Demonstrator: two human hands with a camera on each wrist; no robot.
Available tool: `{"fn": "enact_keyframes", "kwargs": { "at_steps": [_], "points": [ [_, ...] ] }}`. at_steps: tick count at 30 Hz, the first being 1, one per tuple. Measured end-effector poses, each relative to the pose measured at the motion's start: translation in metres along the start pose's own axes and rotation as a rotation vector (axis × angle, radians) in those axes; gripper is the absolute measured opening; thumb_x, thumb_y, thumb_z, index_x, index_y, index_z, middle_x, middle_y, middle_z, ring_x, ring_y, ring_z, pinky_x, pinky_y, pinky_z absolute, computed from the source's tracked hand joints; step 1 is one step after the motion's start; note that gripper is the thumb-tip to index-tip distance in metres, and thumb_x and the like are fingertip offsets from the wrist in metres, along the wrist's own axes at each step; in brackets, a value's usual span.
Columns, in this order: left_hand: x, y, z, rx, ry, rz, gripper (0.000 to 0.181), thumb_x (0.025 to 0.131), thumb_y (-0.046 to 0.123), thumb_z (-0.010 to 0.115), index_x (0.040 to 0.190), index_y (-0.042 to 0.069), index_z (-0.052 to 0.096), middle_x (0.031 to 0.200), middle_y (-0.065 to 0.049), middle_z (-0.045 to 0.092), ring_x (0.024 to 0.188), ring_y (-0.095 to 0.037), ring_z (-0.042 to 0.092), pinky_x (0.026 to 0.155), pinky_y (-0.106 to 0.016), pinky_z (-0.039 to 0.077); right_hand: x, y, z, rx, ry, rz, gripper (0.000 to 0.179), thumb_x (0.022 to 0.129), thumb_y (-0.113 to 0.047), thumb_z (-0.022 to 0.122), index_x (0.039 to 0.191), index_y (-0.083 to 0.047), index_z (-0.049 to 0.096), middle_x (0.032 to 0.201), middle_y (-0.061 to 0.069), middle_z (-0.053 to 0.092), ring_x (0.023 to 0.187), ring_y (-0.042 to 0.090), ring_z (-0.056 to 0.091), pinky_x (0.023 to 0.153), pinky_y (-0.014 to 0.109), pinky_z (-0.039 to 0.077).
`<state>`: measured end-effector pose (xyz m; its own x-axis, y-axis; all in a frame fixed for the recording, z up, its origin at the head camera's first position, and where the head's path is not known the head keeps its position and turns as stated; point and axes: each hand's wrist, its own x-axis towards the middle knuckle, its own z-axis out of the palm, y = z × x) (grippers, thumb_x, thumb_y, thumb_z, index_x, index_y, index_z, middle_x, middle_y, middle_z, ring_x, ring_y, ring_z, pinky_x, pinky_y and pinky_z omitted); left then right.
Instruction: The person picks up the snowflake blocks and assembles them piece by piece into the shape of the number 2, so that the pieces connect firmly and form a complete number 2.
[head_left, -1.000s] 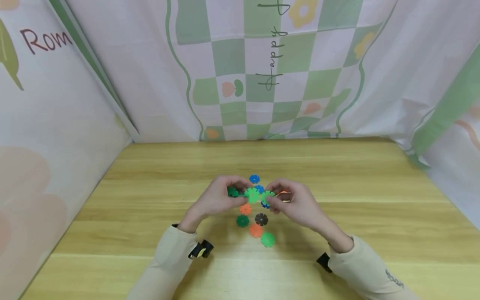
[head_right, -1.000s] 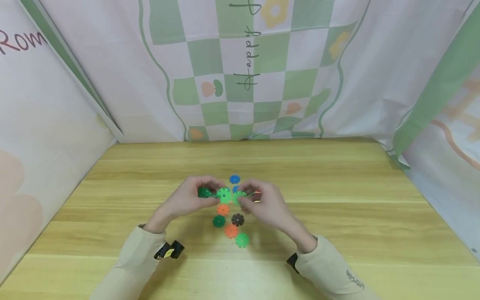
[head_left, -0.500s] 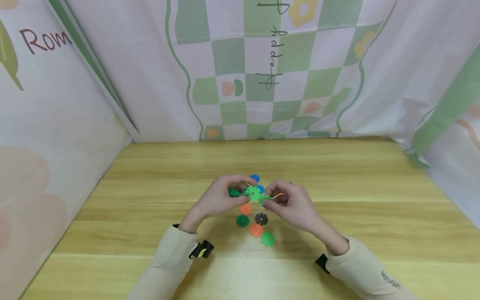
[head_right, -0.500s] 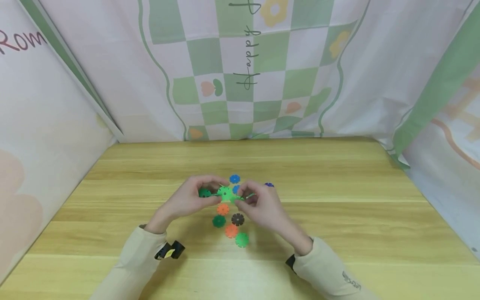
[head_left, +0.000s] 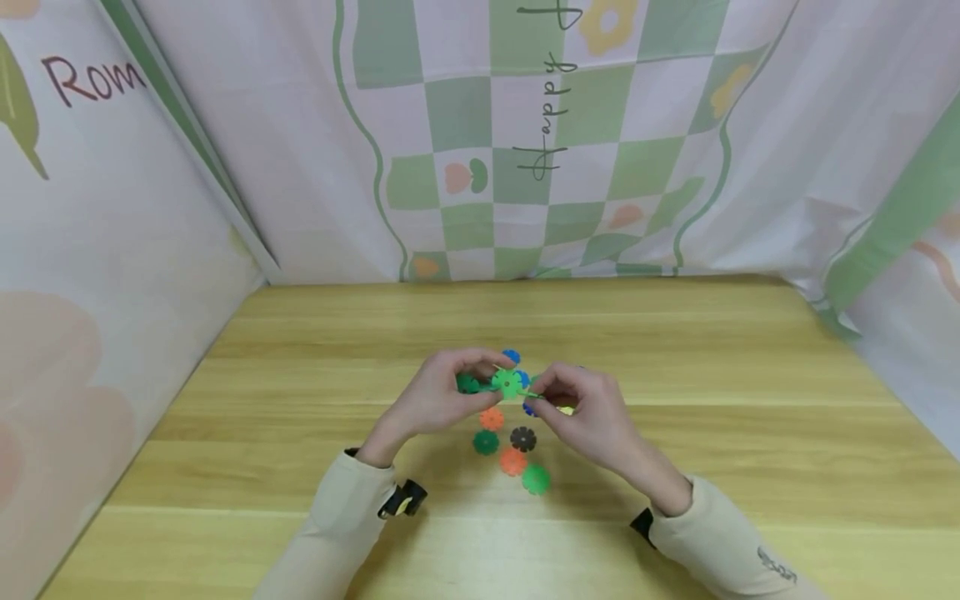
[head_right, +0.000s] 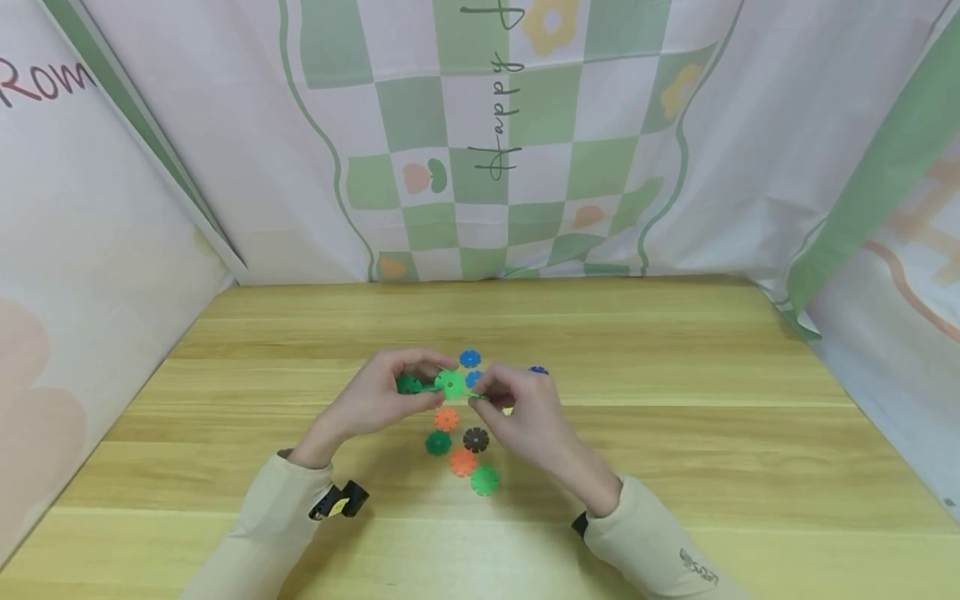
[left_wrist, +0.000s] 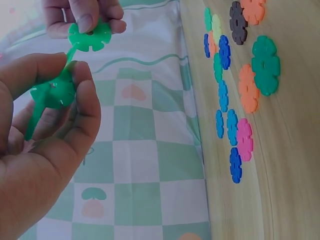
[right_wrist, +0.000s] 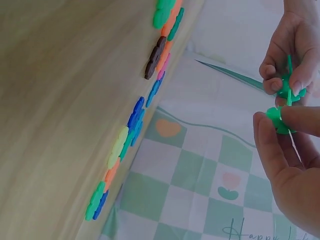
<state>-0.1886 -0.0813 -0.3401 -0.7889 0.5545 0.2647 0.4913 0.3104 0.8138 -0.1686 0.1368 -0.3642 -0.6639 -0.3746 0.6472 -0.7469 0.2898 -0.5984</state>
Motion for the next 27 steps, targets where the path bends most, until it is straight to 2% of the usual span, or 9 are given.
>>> {"fn": "enact_keyframes", "kwargs": {
  "at_steps": [8, 14, 19, 27],
  "points": [
    [0.0008, 0.0023, 0.0017, 0.007, 0.015, -0.009, 0.034, 0.084, 0.004, 0.072, 0.117, 0.005, 0.067, 0.099, -0.006, 0.071, 0.088, -0.011, 0.066, 0.067, -0.026, 0.054, 0.0009, 0.0007, -0.0003, -0.028, 0.026, -0.010, 0.019, 0.074, 0.014, 0.073, 0.081, -0.003, 0.066, 0.076, 0.004, 0.068, 0.065, 0.014, 0.067, 0.057, 0.024, 0.056],
    [0.0007, 0.0019, 0.0033, 0.025, 0.034, -0.013, 0.033, 0.082, 0.007, 0.075, 0.115, 0.006, 0.069, 0.096, -0.003, 0.072, 0.084, -0.009, 0.065, 0.068, -0.026, 0.054, 0.0003, -0.0005, 0.0006, -0.002, 0.030, -0.023, 0.021, 0.073, 0.015, 0.074, 0.082, -0.003, 0.066, 0.077, 0.008, 0.068, 0.066, 0.016, 0.067, 0.057, 0.025, 0.056],
    [0.0000, 0.0003, 0.0050, 0.038, 0.038, 0.015, 0.032, 0.082, 0.007, 0.076, 0.113, 0.005, 0.070, 0.094, -0.003, 0.073, 0.080, -0.006, 0.065, 0.067, -0.024, 0.053, -0.0022, -0.0016, 0.0037, 0.014, 0.053, -0.048, 0.025, 0.069, 0.019, 0.074, 0.080, -0.002, 0.067, 0.077, 0.011, 0.067, 0.067, 0.017, 0.067, 0.059, 0.025, 0.056],
    [0.0016, -0.0023, 0.0070, 0.061, 0.045, 0.058, 0.035, 0.082, 0.005, 0.075, 0.117, 0.004, 0.069, 0.096, -0.005, 0.073, 0.071, -0.007, 0.060, 0.056, -0.020, 0.045, -0.0022, 0.0003, 0.0065, -0.021, 0.131, -0.116, 0.025, 0.064, 0.021, 0.075, 0.075, 0.000, 0.067, 0.073, 0.008, 0.067, 0.062, 0.017, 0.066, 0.057, 0.021, 0.055]
  ]
}}
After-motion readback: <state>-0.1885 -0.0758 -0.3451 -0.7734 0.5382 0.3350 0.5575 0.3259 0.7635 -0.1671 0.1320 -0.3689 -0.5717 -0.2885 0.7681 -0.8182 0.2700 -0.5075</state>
